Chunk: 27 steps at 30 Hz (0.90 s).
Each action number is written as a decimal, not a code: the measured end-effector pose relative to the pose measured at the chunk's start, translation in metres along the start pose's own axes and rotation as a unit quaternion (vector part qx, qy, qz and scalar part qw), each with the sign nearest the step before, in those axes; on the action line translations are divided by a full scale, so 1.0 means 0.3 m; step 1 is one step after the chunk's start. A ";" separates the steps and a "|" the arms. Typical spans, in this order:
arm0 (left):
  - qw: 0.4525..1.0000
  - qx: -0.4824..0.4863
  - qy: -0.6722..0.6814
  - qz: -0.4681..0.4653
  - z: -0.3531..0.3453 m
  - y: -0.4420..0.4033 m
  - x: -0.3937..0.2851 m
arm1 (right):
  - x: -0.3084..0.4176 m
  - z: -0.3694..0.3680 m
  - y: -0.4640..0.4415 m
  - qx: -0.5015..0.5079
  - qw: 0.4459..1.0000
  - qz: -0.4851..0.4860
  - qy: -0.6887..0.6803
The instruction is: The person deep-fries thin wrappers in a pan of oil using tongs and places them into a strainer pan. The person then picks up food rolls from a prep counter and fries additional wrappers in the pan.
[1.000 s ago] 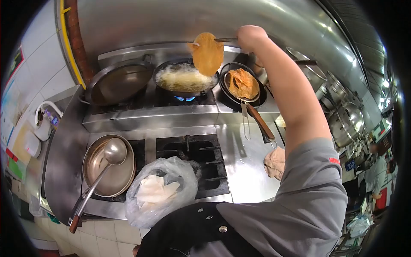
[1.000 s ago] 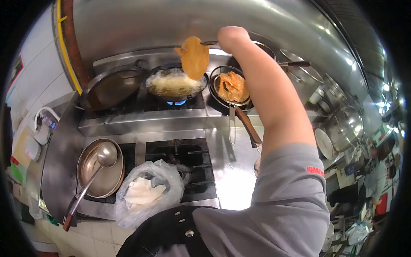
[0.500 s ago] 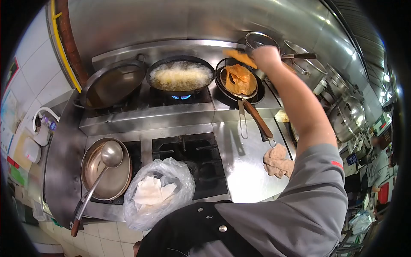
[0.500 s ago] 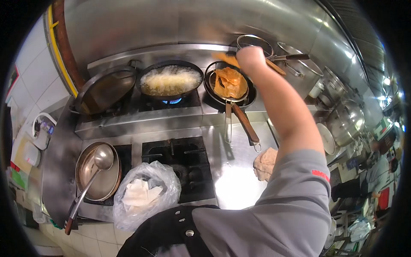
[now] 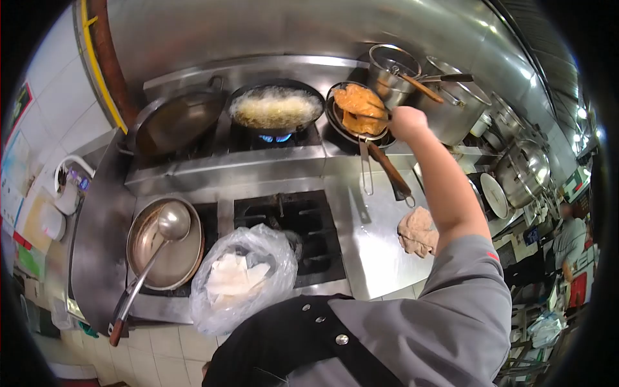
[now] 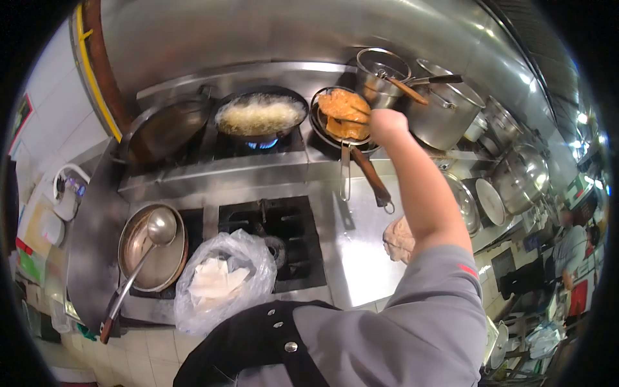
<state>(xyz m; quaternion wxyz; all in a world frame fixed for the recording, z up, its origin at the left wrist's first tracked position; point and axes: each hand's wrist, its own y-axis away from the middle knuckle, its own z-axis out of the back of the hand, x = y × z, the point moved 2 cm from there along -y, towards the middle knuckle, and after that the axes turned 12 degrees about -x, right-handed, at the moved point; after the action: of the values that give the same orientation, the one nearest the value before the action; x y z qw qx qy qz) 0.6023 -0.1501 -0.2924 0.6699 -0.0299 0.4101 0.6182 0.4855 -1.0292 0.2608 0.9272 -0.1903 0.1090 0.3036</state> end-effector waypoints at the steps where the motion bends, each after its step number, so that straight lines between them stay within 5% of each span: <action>1: 1.000 0.003 0.014 -0.008 -0.002 0.004 0.015 | 0.000 0.043 0.047 -0.046 0.998 -0.011 -0.034; 5: 0.985 0.055 0.151 -0.069 -0.020 -0.017 0.013 | 0.045 0.166 0.254 -0.124 0.969 -0.058 -0.205; 8: 0.899 0.080 -0.230 -0.365 -0.039 -0.060 -0.032 | 0.117 0.117 0.469 -0.196 0.898 -0.027 -0.394; 9: 0.893 0.060 -0.223 -0.386 -0.047 -0.085 -0.031 | 0.163 0.074 0.554 -0.129 0.866 -0.107 -0.471; 11: 0.882 0.026 -0.205 -0.424 -0.098 -0.107 -0.018 | 0.249 -0.086 0.734 -0.149 0.858 -0.092 -0.483; 12: 0.914 0.079 -0.125 -0.379 -0.094 -0.117 -0.014 | 0.307 -0.147 0.842 -0.072 0.824 -0.144 -0.544; 15: 0.854 0.142 -0.279 -0.415 -0.223 -0.188 -0.076 | 0.375 -0.280 1.106 -0.046 0.878 -0.101 -0.466; 17: 0.930 0.039 -0.047 -0.362 -0.099 -0.055 -0.336 | 0.359 -0.289 1.195 -0.029 0.882 -0.114 -0.456; 19: 0.974 0.083 -0.070 -0.198 -0.217 -0.144 -0.302 | 0.288 -0.391 1.248 -0.044 0.904 -0.137 -0.404; 20: 0.945 0.119 -0.147 -0.266 -0.355 -0.235 -0.221 | 0.242 -0.477 1.268 -0.098 0.924 -0.106 -0.354; 22: 0.895 0.018 -0.085 -0.437 -0.476 -0.308 -0.150 | 0.157 -0.612 1.295 -0.151 0.929 -0.081 -0.327; 23: 0.945 0.049 -0.102 -0.306 -0.339 -0.182 -0.343 | 0.136 -0.641 1.298 -0.182 0.932 -0.064 -0.307; 24: 0.927 0.014 0.000 -0.374 -0.365 -0.193 -0.346 | 0.117 -0.670 1.294 -0.134 0.926 -0.093 -0.342; 25: 0.968 0.093 0.033 -0.232 -0.422 -0.247 -0.328 | 0.102 -0.712 1.294 -0.143 0.919 -0.093 -0.355; 26: 0.982 0.114 0.151 0.027 -0.355 -0.133 -0.521 | 0.101 -0.712 1.301 -0.150 0.916 -0.103 -0.357; 27: 0.987 0.108 0.088 -0.083 -0.375 -0.138 -0.549 | 0.106 -0.697 1.301 -0.150 0.920 -0.104 -0.347</action>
<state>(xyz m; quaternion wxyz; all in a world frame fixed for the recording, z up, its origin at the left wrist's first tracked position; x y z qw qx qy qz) 0.5965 -0.3537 -0.2894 0.6795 -0.0458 0.5281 0.5072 0.2565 -0.8101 -0.0501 0.8938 -0.2207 -0.2868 0.2650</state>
